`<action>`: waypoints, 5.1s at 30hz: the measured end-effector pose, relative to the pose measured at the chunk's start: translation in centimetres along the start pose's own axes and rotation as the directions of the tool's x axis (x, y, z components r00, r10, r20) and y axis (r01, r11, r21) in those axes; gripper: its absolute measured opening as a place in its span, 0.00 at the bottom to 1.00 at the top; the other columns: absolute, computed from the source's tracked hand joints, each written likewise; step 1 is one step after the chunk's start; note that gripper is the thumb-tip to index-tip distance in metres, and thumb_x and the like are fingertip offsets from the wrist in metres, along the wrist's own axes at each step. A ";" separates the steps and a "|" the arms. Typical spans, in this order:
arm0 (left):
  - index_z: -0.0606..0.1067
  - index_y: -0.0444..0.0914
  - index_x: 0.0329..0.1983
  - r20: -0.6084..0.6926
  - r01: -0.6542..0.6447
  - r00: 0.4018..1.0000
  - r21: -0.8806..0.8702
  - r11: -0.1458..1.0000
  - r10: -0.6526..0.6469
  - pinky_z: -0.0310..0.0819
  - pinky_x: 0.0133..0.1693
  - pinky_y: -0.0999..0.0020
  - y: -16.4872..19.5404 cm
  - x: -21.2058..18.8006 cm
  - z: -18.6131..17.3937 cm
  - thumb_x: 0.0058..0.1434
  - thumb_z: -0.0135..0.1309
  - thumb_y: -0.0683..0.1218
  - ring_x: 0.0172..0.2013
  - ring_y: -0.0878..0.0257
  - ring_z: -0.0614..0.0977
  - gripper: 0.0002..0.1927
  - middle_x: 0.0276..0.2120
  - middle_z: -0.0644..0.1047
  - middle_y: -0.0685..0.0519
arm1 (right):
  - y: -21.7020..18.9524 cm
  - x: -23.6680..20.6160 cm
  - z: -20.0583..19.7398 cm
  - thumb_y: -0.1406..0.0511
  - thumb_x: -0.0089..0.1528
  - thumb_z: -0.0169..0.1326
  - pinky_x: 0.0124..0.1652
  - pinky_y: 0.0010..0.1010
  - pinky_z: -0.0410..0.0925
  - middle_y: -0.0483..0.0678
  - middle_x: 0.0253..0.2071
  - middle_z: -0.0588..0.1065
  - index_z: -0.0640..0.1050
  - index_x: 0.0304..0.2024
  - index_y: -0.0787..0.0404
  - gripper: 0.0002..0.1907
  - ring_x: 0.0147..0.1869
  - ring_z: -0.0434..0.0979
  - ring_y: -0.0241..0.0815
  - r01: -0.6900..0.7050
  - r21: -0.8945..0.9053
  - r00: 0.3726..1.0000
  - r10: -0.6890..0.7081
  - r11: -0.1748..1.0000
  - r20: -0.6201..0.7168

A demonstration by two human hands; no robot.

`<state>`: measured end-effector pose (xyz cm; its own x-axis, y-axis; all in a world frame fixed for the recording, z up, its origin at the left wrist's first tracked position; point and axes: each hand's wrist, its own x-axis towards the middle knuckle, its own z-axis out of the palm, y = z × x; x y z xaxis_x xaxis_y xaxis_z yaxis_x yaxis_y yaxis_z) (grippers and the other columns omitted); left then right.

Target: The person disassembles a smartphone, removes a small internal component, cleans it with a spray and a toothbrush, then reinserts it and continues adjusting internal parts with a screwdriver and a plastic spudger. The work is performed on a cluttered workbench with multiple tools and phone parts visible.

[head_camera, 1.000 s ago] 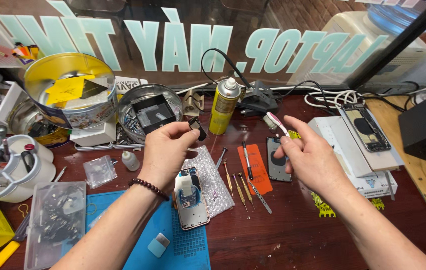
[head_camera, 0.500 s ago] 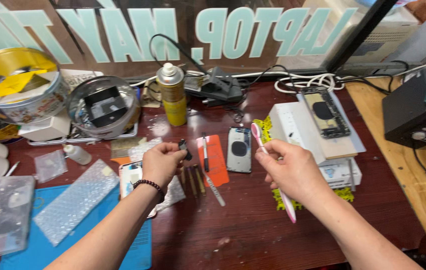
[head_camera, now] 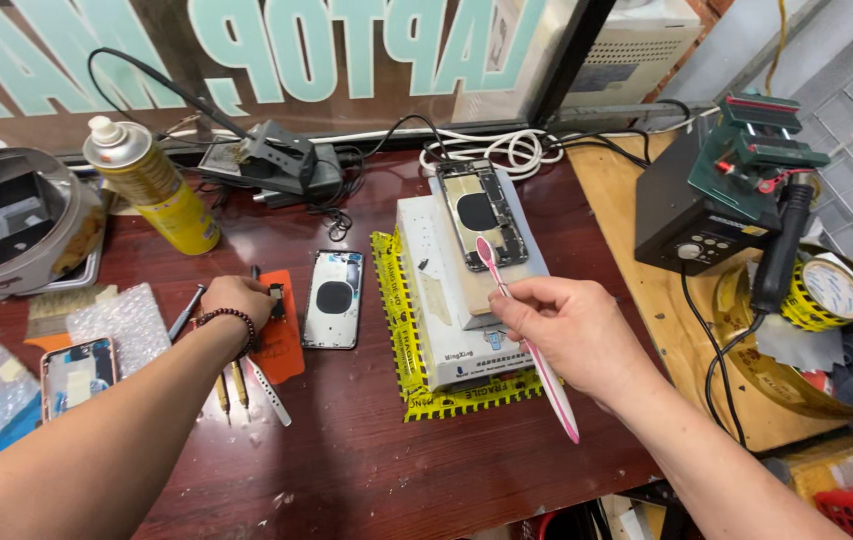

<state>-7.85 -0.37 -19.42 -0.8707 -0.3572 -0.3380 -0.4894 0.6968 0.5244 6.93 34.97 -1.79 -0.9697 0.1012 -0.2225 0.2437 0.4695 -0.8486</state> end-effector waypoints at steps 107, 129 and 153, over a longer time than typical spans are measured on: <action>0.82 0.45 0.51 -0.139 -0.417 0.907 -0.167 0.894 0.397 0.76 0.44 0.58 18.8 -17.1 6.2 0.55 0.63 0.50 0.40 0.53 0.82 0.19 0.38 0.80 0.48 | 6.0 12.2 -4.4 0.57 0.54 0.66 0.33 0.38 0.71 0.47 0.26 0.74 0.82 0.51 0.55 0.23 0.29 0.76 0.45 0.437 -0.450 0.888 -0.454 0.779 0.078; 0.79 0.46 0.55 -0.052 -0.417 0.908 -0.222 0.881 0.416 0.78 0.42 0.56 18.3 -17.4 4.0 0.60 0.59 0.52 0.37 0.51 0.85 0.20 0.33 0.83 0.46 | -0.7 12.7 -3.5 0.53 0.53 0.67 0.46 0.43 0.76 0.46 0.36 0.83 0.81 0.52 0.50 0.25 0.44 0.84 0.47 0.152 -0.733 0.987 -0.066 0.663 0.145; 0.81 0.41 0.55 -0.080 0.020 0.996 0.536 0.844 0.028 0.78 0.52 0.51 -3.5 4.1 -4.1 0.61 0.55 0.45 0.53 0.43 0.83 0.18 0.51 0.82 0.38 | 2.1 11.1 -4.4 0.58 0.52 0.68 0.35 0.32 0.73 0.46 0.27 0.80 0.81 0.55 0.52 0.28 0.31 0.81 0.40 0.067 -0.513 0.998 -0.054 0.856 0.042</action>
<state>-9.93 -6.80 -19.41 -0.8849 -0.3865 -0.2598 -0.4044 0.9144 0.0171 -3.41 40.98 -3.96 -0.9797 0.0393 -0.1964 0.1336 0.8588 -0.4947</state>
